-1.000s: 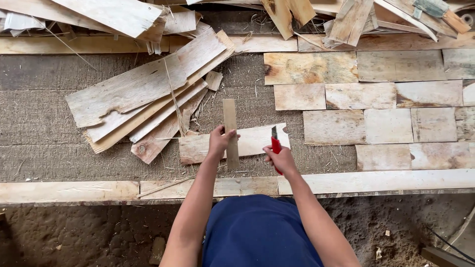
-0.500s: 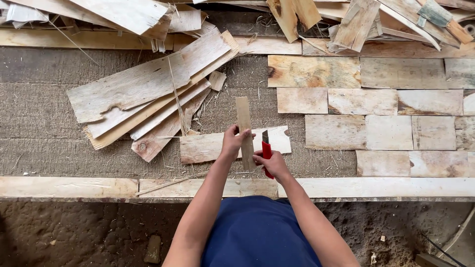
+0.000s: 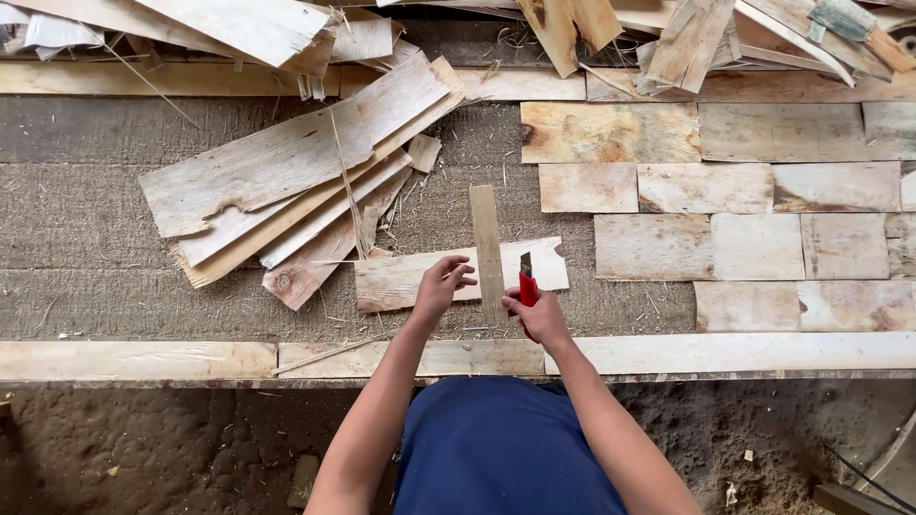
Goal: Cutting and arranging thin wood pieces to create a tiled surface on a wooden frame.
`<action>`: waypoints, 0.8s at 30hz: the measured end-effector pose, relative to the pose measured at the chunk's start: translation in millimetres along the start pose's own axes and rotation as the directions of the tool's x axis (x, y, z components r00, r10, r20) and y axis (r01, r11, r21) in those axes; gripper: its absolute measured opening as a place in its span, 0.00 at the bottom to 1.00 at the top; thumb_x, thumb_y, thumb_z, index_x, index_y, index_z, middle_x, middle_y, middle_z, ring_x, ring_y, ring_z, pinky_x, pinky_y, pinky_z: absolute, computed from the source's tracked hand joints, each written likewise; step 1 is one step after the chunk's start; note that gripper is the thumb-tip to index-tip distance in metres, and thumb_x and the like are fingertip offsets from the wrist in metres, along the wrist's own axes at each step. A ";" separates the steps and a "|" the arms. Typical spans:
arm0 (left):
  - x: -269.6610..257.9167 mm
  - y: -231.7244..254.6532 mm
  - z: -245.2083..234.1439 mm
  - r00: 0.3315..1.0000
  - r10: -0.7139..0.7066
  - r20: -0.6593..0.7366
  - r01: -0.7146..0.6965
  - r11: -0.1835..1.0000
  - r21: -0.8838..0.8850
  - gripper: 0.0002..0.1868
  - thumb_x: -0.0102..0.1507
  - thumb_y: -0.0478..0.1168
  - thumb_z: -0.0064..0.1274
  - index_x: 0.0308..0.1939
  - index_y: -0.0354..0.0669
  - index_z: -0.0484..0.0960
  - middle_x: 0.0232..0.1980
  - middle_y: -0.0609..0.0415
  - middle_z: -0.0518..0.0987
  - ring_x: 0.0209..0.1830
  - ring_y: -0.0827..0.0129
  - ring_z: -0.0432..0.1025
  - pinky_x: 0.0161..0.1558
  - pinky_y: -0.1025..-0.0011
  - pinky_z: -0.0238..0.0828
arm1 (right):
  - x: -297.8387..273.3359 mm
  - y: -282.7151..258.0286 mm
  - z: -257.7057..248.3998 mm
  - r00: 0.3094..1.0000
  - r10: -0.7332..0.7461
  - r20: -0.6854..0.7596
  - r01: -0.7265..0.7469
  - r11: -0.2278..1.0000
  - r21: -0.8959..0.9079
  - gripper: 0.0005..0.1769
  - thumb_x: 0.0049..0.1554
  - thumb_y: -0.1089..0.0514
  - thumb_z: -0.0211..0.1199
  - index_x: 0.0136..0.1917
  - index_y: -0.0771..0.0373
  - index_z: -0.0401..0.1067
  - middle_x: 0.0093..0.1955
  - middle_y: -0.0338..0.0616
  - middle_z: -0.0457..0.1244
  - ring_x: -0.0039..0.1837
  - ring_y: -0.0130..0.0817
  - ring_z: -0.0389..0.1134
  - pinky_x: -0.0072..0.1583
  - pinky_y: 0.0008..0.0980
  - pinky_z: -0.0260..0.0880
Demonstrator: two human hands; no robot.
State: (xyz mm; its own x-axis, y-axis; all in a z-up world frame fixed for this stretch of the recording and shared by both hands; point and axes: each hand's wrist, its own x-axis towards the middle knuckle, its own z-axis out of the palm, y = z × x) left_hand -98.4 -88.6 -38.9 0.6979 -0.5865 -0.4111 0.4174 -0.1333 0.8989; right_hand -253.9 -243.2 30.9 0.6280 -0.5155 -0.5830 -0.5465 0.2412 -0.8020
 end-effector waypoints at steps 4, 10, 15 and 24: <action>2.4 -13.5 1.0 1.000 0.006 0.019 -0.007 0.999 0.031 0.12 0.71 0.39 0.53 0.58 0.47 0.81 0.48 0.48 0.86 0.41 0.63 0.83 0.47 0.68 0.79 | -3.1 3.9 5.5 1.000 -0.007 -0.006 0.007 1.000 0.015 0.17 0.50 0.59 0.78 0.51 0.68 0.80 0.40 0.55 0.71 0.41 0.39 0.74 0.32 0.22 0.73; -16.4 3.8 14.9 0.997 -0.010 0.079 0.001 0.994 0.112 0.15 0.65 0.38 0.62 0.56 0.43 0.80 0.48 0.45 0.83 0.42 0.61 0.81 0.45 0.62 0.81 | -5.3 18.5 10.8 1.000 -0.017 0.015 0.017 1.000 0.001 0.15 0.52 0.60 0.76 0.51 0.67 0.81 0.41 0.55 0.71 0.41 0.39 0.73 0.33 0.24 0.74; -21.6 23.3 29.8 0.999 0.032 -0.016 -0.027 0.974 0.223 0.16 0.62 0.34 0.59 0.49 0.41 0.68 0.47 0.41 0.79 0.41 0.52 0.80 0.42 0.58 0.80 | 5.1 26.6 6.4 1.000 -0.023 -0.001 0.023 0.995 -0.093 0.22 0.49 0.51 0.81 0.53 0.61 0.80 0.51 0.51 0.72 0.48 0.37 0.74 0.41 0.26 0.78; -6.6 20.3 52.2 0.997 0.040 -0.067 -0.024 0.975 0.221 0.16 0.67 0.45 0.59 0.42 0.38 0.71 0.47 0.41 0.83 0.30 0.64 0.79 0.31 0.71 0.78 | -6.8 5.5 13.3 1.000 0.007 0.013 -0.005 0.987 -0.158 0.21 0.52 0.54 0.75 0.57 0.62 0.78 0.57 0.51 0.71 0.60 0.41 0.74 0.48 0.29 0.78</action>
State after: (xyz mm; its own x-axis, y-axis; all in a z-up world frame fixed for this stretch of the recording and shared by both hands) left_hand -124.9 -129.1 -10.0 0.7516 -0.5361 -0.3842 0.2616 -0.2925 0.9198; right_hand -253.8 -227.4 28.8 0.6316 -0.5030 -0.5901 -0.6301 0.1106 -0.7686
